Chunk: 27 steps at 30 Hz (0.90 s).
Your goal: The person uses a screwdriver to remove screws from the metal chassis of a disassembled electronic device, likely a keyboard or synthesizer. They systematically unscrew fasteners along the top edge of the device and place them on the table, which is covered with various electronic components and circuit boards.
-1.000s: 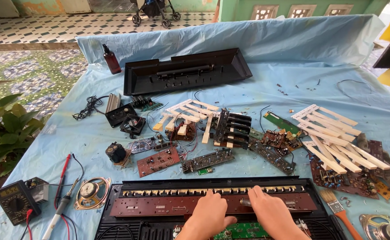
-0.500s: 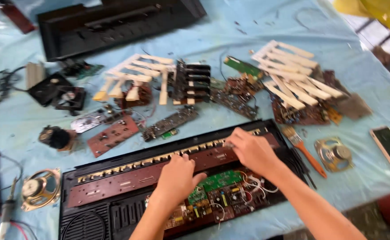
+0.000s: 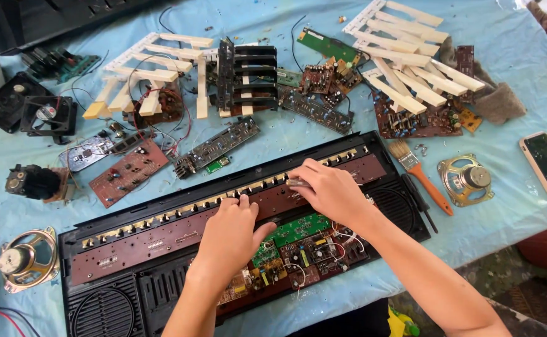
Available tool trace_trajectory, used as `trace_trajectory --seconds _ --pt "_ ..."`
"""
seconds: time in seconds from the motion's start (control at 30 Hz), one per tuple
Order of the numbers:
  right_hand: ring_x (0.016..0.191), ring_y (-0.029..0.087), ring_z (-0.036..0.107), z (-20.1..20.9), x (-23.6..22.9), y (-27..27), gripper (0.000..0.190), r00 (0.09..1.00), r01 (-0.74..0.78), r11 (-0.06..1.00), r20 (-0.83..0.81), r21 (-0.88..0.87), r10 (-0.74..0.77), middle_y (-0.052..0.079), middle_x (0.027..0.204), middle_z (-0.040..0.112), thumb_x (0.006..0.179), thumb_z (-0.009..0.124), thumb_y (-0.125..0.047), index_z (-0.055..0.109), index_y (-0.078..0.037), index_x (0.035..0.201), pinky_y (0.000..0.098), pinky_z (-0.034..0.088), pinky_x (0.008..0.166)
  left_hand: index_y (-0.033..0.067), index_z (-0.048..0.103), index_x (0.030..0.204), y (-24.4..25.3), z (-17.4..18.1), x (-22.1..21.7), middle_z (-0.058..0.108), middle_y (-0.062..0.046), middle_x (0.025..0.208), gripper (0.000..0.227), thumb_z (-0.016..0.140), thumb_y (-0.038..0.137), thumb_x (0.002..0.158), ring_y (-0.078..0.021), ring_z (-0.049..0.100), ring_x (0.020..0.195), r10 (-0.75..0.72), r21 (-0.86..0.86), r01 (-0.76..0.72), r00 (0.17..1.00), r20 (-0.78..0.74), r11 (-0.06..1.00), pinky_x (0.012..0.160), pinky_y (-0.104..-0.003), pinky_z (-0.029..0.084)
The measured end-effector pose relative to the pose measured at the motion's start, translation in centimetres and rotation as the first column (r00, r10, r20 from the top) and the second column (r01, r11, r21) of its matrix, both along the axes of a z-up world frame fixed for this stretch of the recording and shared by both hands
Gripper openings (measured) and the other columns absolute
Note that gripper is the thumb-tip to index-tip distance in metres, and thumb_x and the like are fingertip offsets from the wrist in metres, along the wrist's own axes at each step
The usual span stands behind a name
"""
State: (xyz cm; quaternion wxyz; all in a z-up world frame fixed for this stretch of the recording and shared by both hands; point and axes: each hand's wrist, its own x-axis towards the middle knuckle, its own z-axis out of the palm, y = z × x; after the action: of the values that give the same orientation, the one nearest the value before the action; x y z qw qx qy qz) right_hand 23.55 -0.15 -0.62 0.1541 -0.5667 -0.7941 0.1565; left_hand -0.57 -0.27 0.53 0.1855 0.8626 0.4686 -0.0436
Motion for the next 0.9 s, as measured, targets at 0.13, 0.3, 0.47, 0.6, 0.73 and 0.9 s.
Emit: trace_trajectory --seconds 0.13,0.3,0.47,0.6,0.73,0.9 --pt "0.065 0.029 0.068 0.6 -0.5 0.0 0.004 0.997 -0.013 1.000 0.077 -0.024 0.015 0.002 0.097 0.064 0.096 0.064 -0.011 0.063 -0.010 0.099 0.0430 0.051 0.052 0.0041 0.065 0.121 -0.1 0.7 0.1 0.061 -0.019 0.134 0.054 0.058 0.054 0.100 -0.0377 0.052 0.128 0.025 -0.045 -0.025 1.000 -0.018 0.999 0.074 -0.054 0.064" --pt "0.061 0.027 0.065 0.8 -1.0 -0.2 0.011 0.999 -0.005 1.000 0.044 -0.025 0.006 0.002 0.098 0.063 0.099 0.060 -0.019 0.063 -0.010 0.105 0.0415 0.049 0.049 0.0042 0.065 0.120 0.0 1.0 0.3 0.062 -0.016 0.129 0.053 0.058 0.053 0.101 -0.0359 0.053 0.125 0.022 -0.050 -0.024 0.999 -0.038 0.998 0.072 -0.053 0.065" --pt "0.059 0.028 0.065 0.8 -0.7 0.2 0.008 0.996 -0.040 0.999 0.085 0.031 0.038 0.003 0.095 0.063 0.096 0.068 -0.015 0.063 -0.009 0.096 0.0402 0.049 0.047 0.0050 0.065 0.117 -0.1 1.5 0.3 0.063 -0.013 0.122 0.050 0.058 0.052 0.101 -0.0338 0.056 0.118 0.011 -0.042 -0.013 0.999 -0.035 0.999 0.066 -0.052 0.065" --pt "0.063 0.011 0.063 4.1 2.2 0.6 0.010 0.962 0.103 0.986 -0.264 0.133 -0.065 0.009 0.097 0.074 0.093 0.069 -0.002 0.073 -0.003 0.102 0.0194 0.055 0.056 0.0035 0.066 0.114 -0.1 1.6 0.2 0.064 -0.016 0.126 0.049 0.060 0.051 0.100 -0.0359 0.056 0.120 0.019 -0.036 -0.019 1.000 -0.015 0.999 0.069 -0.053 0.064" --pt "0.061 0.010 0.047 5.8 7.9 -0.2 0.013 0.912 0.346 0.930 -0.190 -0.122 -0.364 -0.005 0.072 0.064 0.098 0.070 -0.025 0.076 -0.013 0.100 0.0295 0.036 0.060 0.0040 0.064 0.113 0.0 1.3 0.1 0.062 -0.016 0.131 0.050 0.060 0.052 0.100 -0.0364 0.055 0.124 0.016 -0.044 -0.017 1.000 -0.026 0.999 0.071 -0.053 0.064" --pt "0.060 0.009 0.041 5.0 10.5 -1.8 0.014 0.936 0.281 0.903 -0.116 -0.326 -0.333 -0.005 0.064 0.054 0.096 0.072 -0.027 0.073 -0.014 0.091 0.0268 0.034 0.061 0.0041 0.064 0.118 -0.1 0.9 0.0 0.060 -0.017 0.135 0.053 0.058 0.053 0.100 -0.0352 0.054 0.126 0.006 -0.024 -0.007 0.999 -0.031 1.000 0.072 -0.051 0.065"
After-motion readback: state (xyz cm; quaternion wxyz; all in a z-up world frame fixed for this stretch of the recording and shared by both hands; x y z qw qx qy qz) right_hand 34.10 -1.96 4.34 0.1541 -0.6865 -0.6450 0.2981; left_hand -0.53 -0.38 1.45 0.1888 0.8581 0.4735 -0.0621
